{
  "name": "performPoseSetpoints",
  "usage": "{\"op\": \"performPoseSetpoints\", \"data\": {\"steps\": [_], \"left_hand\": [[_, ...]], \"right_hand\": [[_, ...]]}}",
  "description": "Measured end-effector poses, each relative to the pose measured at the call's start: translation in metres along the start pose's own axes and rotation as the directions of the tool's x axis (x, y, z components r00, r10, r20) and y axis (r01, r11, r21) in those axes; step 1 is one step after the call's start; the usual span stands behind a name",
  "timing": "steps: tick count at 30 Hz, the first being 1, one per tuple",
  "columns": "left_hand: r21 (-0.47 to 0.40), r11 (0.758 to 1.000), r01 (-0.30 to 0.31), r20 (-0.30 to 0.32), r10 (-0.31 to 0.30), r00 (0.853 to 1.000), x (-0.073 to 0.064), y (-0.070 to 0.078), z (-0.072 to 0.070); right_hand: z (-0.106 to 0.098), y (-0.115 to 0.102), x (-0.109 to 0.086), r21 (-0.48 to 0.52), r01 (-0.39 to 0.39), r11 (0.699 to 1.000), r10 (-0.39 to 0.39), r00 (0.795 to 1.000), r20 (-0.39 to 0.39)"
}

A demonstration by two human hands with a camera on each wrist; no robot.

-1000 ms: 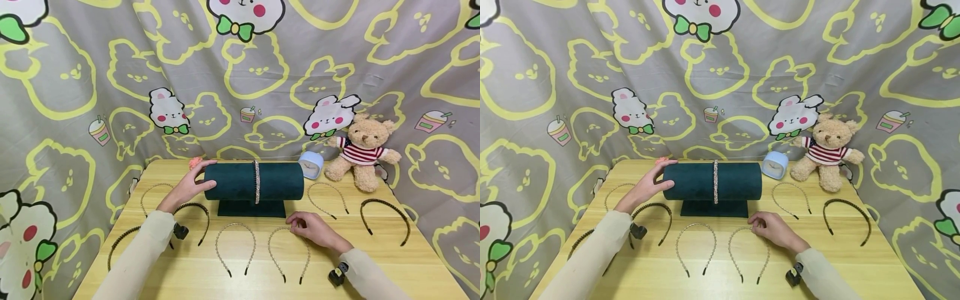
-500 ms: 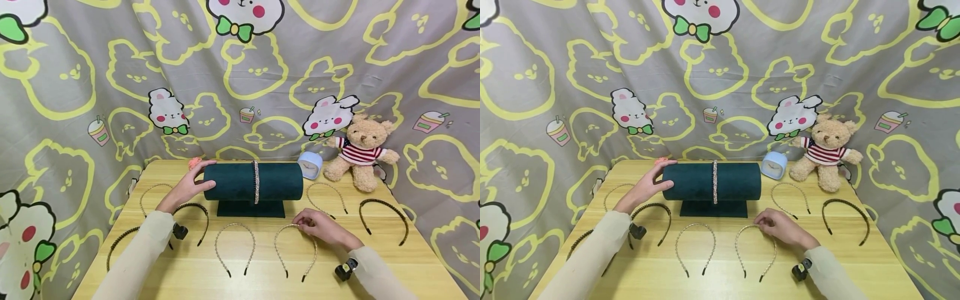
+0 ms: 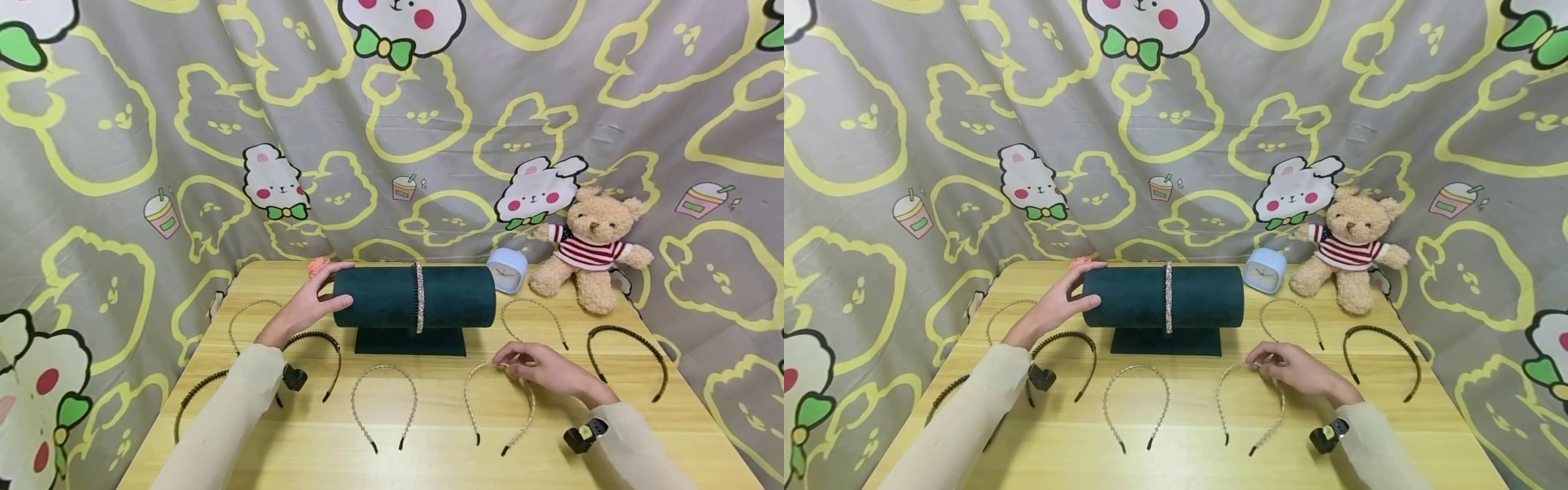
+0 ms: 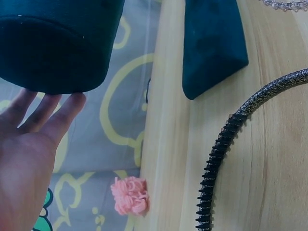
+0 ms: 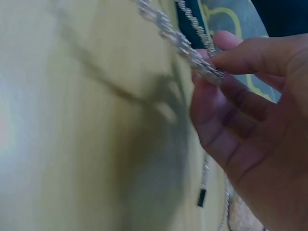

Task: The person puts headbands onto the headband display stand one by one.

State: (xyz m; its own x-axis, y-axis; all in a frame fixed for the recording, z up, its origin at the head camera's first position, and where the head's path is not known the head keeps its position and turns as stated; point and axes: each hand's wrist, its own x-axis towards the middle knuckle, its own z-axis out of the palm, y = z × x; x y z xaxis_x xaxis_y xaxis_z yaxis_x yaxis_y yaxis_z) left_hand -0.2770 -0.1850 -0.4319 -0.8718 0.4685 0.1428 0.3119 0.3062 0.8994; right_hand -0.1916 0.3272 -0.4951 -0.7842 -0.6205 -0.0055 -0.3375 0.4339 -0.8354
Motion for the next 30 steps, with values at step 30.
{"op": "performPoseSetpoints", "data": {"steps": [30], "left_hand": [[-0.001,1.000,0.003,-0.004,-0.003,1.000,-0.001,0.001,0.000]], "right_hand": [[-0.044,-0.003,-0.039,0.393,-0.100,0.914,0.107,0.994,0.004]]}}
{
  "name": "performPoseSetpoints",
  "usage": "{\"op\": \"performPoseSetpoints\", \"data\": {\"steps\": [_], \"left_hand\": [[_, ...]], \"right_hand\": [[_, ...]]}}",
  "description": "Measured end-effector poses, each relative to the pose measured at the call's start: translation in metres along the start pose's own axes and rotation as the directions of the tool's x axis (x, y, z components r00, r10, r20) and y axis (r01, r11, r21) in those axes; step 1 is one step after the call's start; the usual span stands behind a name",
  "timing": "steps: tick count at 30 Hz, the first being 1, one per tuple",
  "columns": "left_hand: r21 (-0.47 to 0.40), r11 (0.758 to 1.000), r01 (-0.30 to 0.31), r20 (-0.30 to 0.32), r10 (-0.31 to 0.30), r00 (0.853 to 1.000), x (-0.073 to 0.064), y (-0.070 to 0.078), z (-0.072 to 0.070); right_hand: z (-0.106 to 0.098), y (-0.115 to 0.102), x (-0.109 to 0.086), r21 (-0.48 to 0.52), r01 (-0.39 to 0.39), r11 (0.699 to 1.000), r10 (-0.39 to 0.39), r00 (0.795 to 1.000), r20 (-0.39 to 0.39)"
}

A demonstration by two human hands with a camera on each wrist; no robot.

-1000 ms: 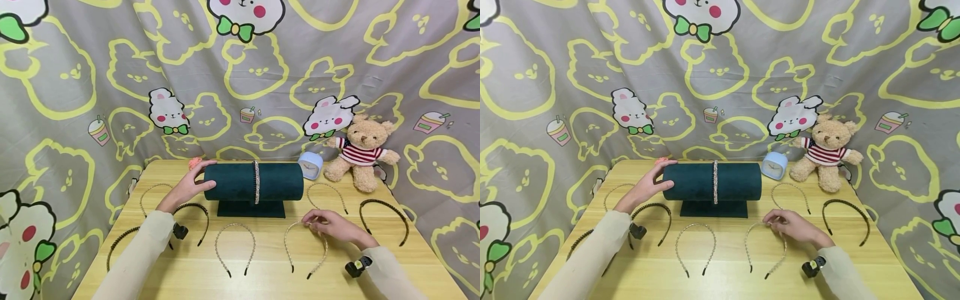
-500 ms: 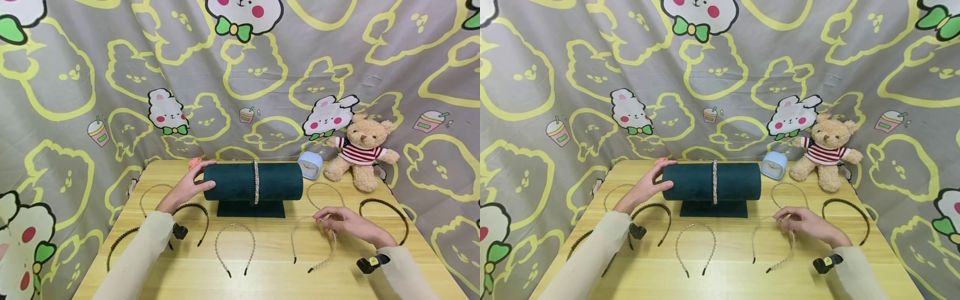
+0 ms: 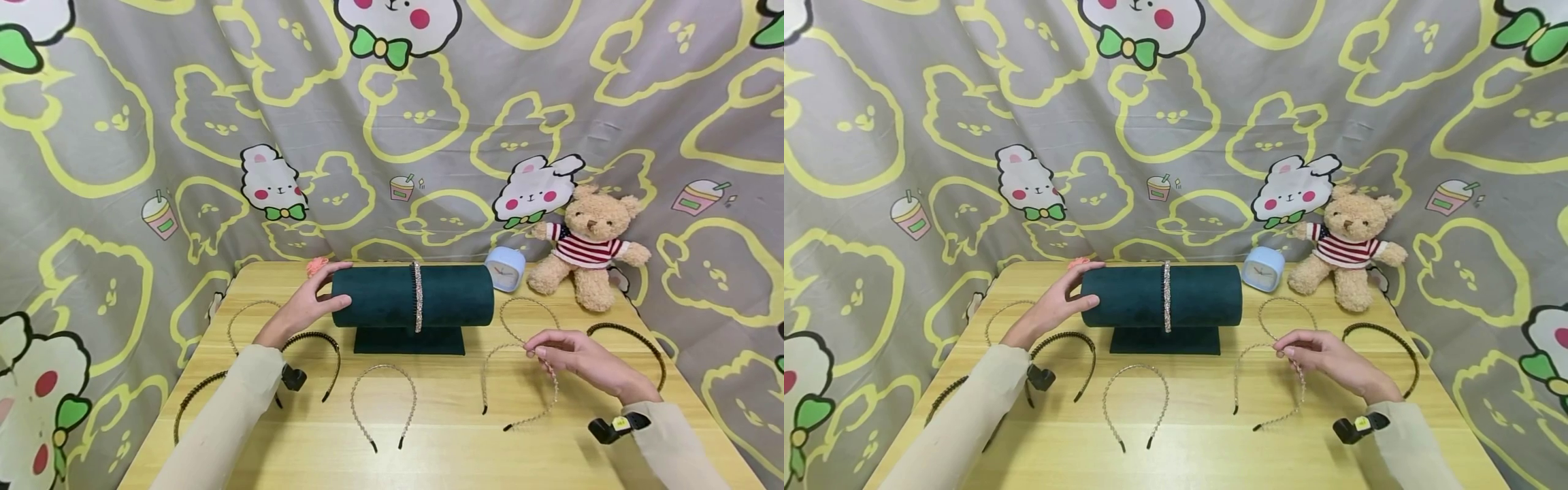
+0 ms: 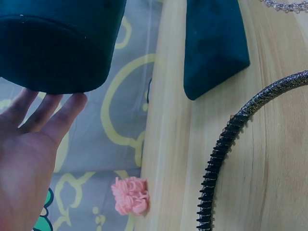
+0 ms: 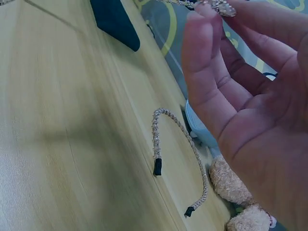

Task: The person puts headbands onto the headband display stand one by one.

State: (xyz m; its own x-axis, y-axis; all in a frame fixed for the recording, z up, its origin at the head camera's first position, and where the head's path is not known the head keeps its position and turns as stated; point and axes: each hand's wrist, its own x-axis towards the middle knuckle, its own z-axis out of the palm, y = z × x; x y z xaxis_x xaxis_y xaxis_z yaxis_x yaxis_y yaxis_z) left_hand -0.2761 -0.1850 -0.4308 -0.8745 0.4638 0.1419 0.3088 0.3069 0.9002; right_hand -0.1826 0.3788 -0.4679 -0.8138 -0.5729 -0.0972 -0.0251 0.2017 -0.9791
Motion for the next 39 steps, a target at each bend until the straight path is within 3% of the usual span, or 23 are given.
{"op": "performPoseSetpoints", "data": {"steps": [12,22,27,33,39], "left_hand": [[0.005,1.000,0.000,0.006,0.000,1.000,0.001,-0.003,-0.002],[-0.001,1.000,-0.007,0.004,0.007,1.000,0.002,-0.004,-0.002],[-0.003,1.000,0.000,0.004,0.000,1.000,0.002,-0.004,-0.001],[-0.001,1.000,0.002,0.004,-0.002,1.000,0.002,-0.003,0.000],[0.000,1.000,0.004,0.004,-0.004,1.000,0.001,-0.002,-0.001]], "right_hand": [[-0.003,0.002,-0.003,0.018,0.011,1.000,-0.012,0.999,0.048],[-0.002,-0.004,-0.008,0.144,0.042,0.989,-0.052,0.996,0.068],[0.001,-0.012,-0.008,0.162,0.099,0.982,-0.104,0.994,0.023],[0.003,-0.022,-0.005,0.106,0.179,0.978,-0.170,0.981,-0.095],[0.007,-0.040,0.008,0.112,0.200,0.973,-0.178,0.967,-0.181]]}}
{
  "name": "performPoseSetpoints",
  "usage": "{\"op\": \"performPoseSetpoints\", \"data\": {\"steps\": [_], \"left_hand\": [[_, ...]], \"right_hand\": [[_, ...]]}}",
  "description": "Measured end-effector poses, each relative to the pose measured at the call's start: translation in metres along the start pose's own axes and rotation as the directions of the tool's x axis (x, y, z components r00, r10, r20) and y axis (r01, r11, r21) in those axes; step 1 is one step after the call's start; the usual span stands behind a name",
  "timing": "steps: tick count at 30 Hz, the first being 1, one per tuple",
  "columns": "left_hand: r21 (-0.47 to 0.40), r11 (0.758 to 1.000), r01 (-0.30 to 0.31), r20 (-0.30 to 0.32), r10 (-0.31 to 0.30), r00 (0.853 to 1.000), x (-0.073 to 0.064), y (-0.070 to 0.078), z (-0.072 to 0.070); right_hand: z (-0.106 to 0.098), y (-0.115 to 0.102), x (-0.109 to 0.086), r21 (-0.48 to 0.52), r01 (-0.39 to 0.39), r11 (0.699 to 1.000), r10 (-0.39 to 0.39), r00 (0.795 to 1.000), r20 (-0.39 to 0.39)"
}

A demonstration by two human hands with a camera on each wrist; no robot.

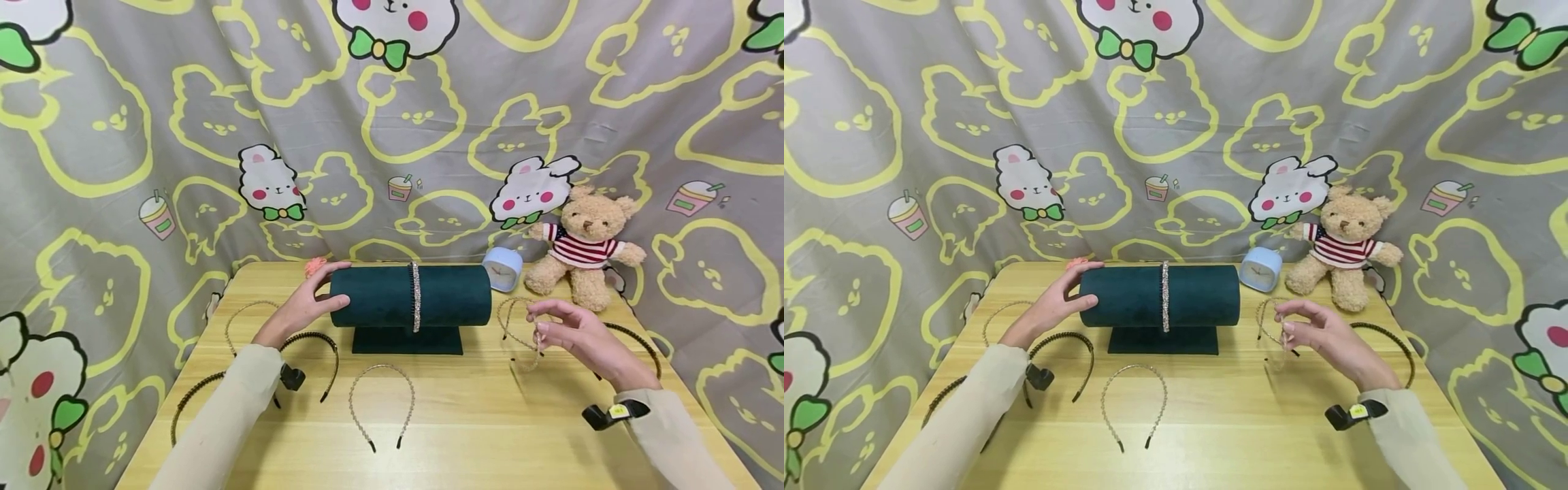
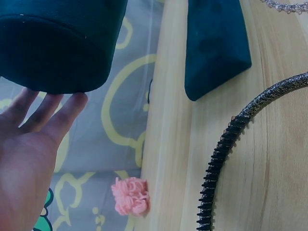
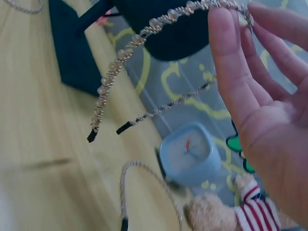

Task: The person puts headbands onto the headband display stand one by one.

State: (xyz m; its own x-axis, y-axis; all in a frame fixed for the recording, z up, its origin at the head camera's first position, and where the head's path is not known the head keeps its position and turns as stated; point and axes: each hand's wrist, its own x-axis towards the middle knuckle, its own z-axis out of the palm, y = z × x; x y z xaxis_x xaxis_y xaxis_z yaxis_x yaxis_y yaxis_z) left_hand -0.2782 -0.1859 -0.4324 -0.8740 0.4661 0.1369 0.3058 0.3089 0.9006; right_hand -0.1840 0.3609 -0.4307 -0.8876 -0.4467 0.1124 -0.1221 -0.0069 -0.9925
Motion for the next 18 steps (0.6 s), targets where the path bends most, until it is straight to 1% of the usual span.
{"op": "performPoseSetpoints", "data": {"steps": [6,9,12,18], "left_hand": [[0.002,1.000,-0.001,0.000,0.001,1.000,-0.001,0.001,0.000],[-0.001,1.000,0.001,-0.001,-0.001,1.000,-0.001,0.000,0.000],[-0.002,1.000,0.002,-0.002,-0.002,1.000,0.000,-0.001,0.000],[0.000,1.000,0.005,-0.002,-0.005,1.000,0.000,-0.003,-0.001]], "right_hand": [[0.014,-0.014,0.023,0.030,-0.003,1.000,0.005,0.996,-0.086],[0.021,-0.020,0.034,0.029,-0.010,1.000,0.014,0.993,-0.120],[0.027,-0.025,0.044,0.030,-0.015,0.999,0.019,0.991,-0.133],[0.036,-0.033,0.059,0.037,-0.023,0.999,0.028,0.991,-0.129]]}}
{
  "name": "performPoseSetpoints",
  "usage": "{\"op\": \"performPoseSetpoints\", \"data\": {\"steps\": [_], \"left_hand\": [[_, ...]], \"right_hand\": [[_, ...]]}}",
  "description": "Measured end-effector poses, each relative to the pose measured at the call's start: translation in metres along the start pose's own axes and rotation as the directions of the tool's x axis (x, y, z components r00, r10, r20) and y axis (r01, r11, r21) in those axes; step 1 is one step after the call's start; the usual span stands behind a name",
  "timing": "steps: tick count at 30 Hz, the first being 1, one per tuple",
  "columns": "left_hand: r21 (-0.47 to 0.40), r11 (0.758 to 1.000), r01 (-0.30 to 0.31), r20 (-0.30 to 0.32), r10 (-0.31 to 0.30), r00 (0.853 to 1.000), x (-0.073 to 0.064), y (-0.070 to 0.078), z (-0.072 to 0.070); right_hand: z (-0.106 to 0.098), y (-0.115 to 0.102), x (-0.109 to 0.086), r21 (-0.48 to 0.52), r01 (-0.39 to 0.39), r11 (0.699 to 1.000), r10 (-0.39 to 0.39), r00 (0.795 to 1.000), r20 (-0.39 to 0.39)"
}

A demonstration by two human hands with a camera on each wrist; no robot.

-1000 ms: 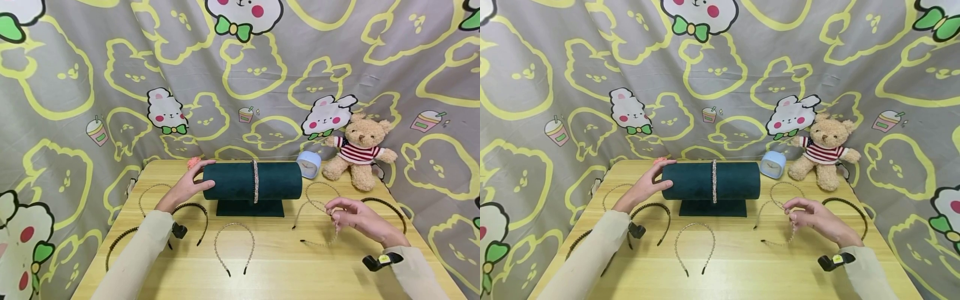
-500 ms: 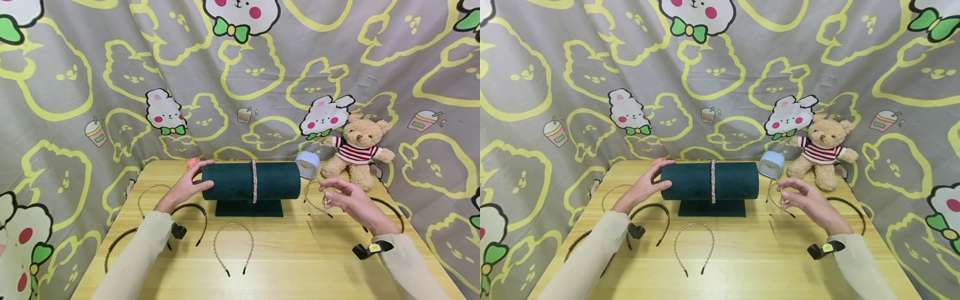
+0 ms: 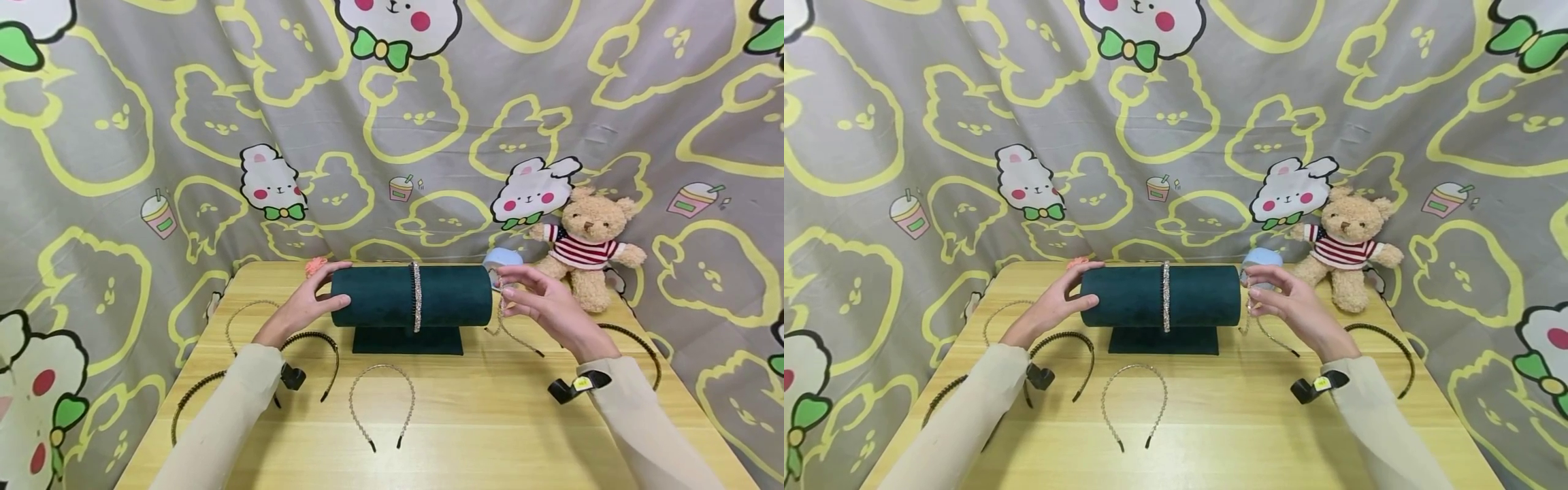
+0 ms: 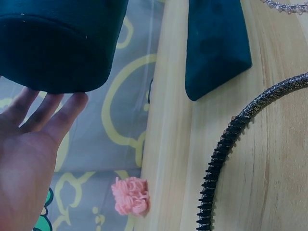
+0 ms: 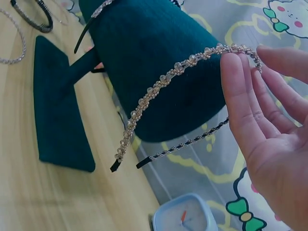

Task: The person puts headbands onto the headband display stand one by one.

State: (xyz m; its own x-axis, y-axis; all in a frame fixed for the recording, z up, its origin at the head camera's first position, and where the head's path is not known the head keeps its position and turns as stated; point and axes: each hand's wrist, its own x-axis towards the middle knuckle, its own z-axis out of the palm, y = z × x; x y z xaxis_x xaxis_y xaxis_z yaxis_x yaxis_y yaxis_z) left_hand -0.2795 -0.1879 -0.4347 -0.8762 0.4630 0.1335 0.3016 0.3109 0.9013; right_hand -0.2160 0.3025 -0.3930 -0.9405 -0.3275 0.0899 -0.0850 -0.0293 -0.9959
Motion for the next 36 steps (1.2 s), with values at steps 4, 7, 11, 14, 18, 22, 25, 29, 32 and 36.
{"op": "performPoseSetpoints", "data": {"steps": [4,7,11,14,18,22,25,29,32,36], "left_hand": [[-0.002,1.000,0.001,-0.001,-0.001,1.000,0.000,0.001,0.000],[-0.002,1.000,0.001,0.002,-0.001,1.000,0.000,0.002,0.000],[0.001,1.000,0.007,0.001,-0.007,1.000,-0.001,0.002,0.000],[0.006,1.000,0.010,0.002,-0.010,1.000,-0.001,0.002,0.000],[0.006,1.000,0.011,0.003,-0.011,1.000,-0.002,0.002,0.000],[0.002,1.000,0.007,-0.004,-0.007,1.000,-0.001,0.002,0.001],[0.006,1.000,0.007,-0.003,-0.007,1.000,-0.001,0.002,0.000],[0.011,1.000,0.008,0.000,-0.008,1.000,-0.001,0.002,0.001],[0.011,1.000,0.007,-0.003,-0.007,1.000,-0.001,0.002,0.001],[0.006,1.000,0.005,-0.005,-0.005,1.000,-0.001,0.002,0.001]], "right_hand": [[0.005,-0.004,0.008,-0.006,-0.009,1.000,0.009,1.000,0.004],[0.007,-0.006,0.012,-0.024,-0.014,1.000,0.014,1.000,0.007],[0.009,-0.007,0.017,-0.084,-0.018,0.996,0.019,1.000,0.005],[0.011,-0.008,0.020,-0.168,-0.023,0.985,0.023,1.000,0.000],[0.014,-0.008,0.022,-0.287,-0.005,0.958,0.002,1.000,-0.011],[0.014,-0.007,0.022,-0.381,0.049,0.923,-0.063,0.998,-0.025],[0.014,-0.003,0.021,-0.438,0.097,0.894,-0.125,0.991,-0.037],[0.013,0.004,0.020,-0.452,0.155,0.878,-0.192,0.981,-0.037],[0.012,0.010,0.019,-0.415,0.184,0.891,-0.205,0.979,-0.007],[0.013,0.016,0.019,-0.383,0.227,0.895,-0.232,0.972,0.033]]}}
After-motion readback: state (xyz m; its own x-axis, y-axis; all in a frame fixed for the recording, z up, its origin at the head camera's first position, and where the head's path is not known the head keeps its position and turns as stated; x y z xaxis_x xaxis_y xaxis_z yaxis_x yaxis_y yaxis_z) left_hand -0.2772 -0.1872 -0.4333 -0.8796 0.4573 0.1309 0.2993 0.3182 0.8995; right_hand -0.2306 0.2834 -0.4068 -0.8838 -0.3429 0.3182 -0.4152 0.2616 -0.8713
